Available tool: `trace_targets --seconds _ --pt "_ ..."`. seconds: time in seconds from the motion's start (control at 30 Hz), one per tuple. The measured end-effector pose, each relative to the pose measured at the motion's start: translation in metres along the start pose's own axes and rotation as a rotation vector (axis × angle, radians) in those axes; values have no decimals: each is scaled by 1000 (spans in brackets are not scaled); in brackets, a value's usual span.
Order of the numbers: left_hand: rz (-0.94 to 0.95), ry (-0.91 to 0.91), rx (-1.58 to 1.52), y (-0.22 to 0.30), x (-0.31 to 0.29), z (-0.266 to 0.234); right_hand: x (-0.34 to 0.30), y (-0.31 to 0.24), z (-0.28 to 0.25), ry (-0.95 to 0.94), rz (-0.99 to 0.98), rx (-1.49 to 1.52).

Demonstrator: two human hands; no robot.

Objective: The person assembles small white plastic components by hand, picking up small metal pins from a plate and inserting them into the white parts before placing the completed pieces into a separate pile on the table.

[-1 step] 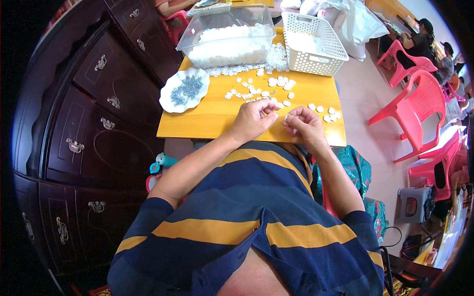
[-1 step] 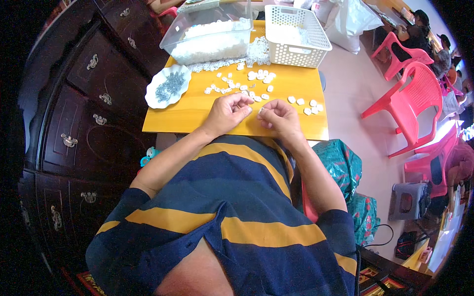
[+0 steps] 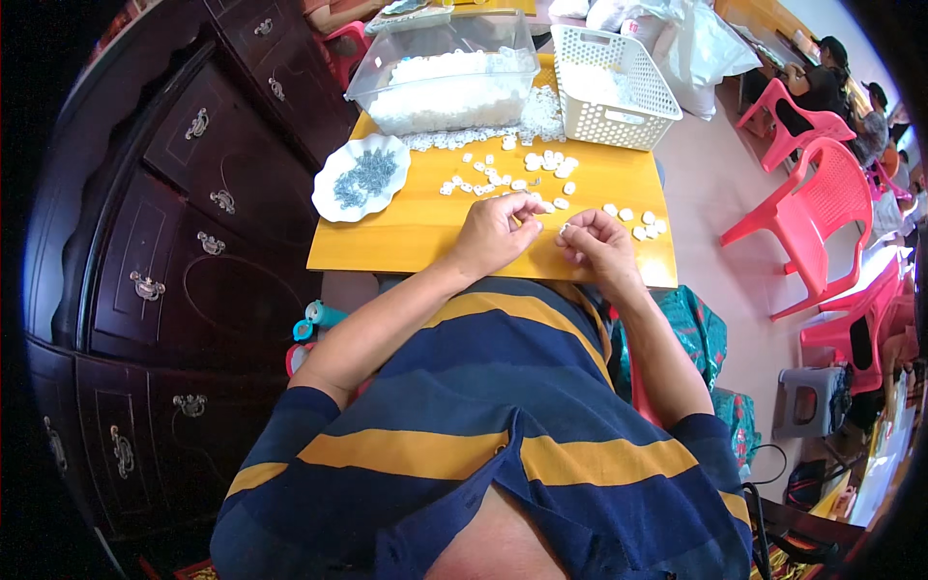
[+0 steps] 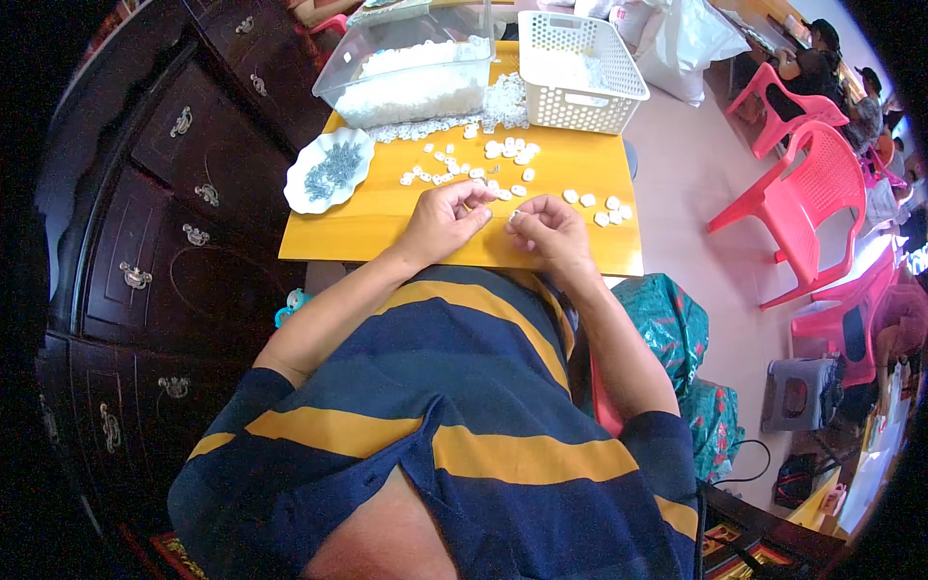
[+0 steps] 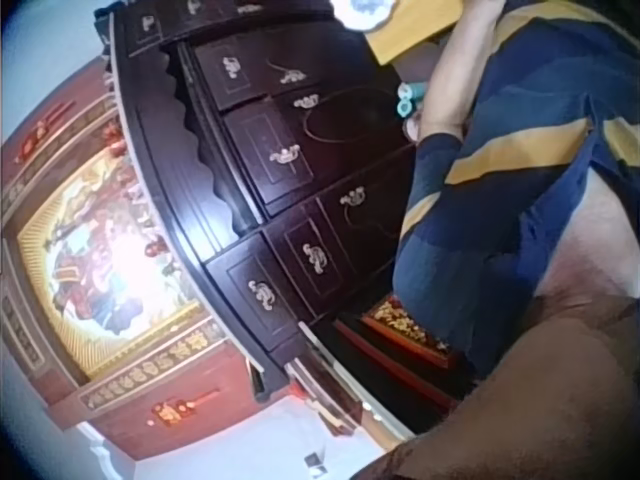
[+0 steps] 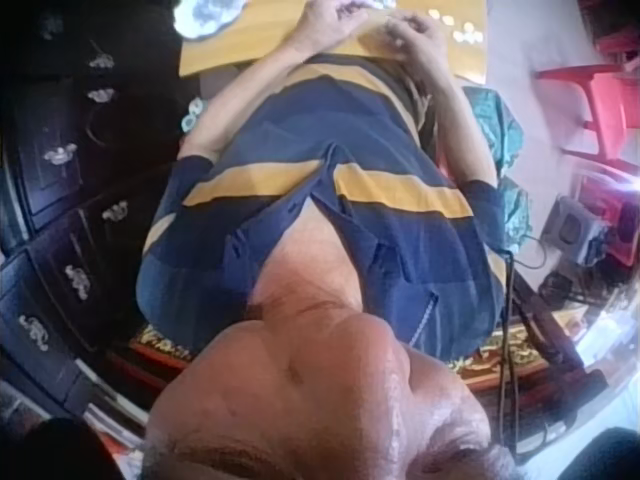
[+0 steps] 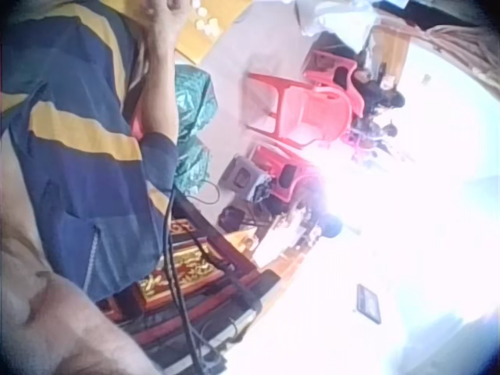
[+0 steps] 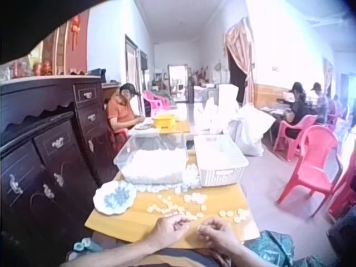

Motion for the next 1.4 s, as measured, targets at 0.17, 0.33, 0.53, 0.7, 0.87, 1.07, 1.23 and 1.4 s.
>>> trace_targets --seconds 0.17,0.33,0.53,0.7,0.87,1.07,1.23,1.4 --pt "161 -134 405 0 18 7 -5 -6 -11 97 -30 87" --pt "197 -170 545 -8 26 18 -6 -9 -14 129 -51 136" --pt "234 -167 558 -9 27 22 -8 -11 -15 124 -49 127" --pt "237 -120 391 0 15 14 -6 -7 -11 128 -39 167" --pt "30 -184 45 -1 4 13 -6 -7 -3 151 -32 155" --pt "-114 -217 -180 -10 -9 10 -5 -2 6 148 -28 119" --pt "-102 -247 -183 -12 -11 2 -2 2 13 154 -10 114" --pt "-123 -167 -216 -18 -15 -1 -2 6 23 154 -9 175"
Point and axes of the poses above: each hand's wrist, its own x-axis towards the middle knuckle, its own z-axis out of the palm, y = z × x, the point moved 4 cm from there along x, towards the middle knuckle, and after that the axes turned 8 degrees about z, right-handed, at the moved point
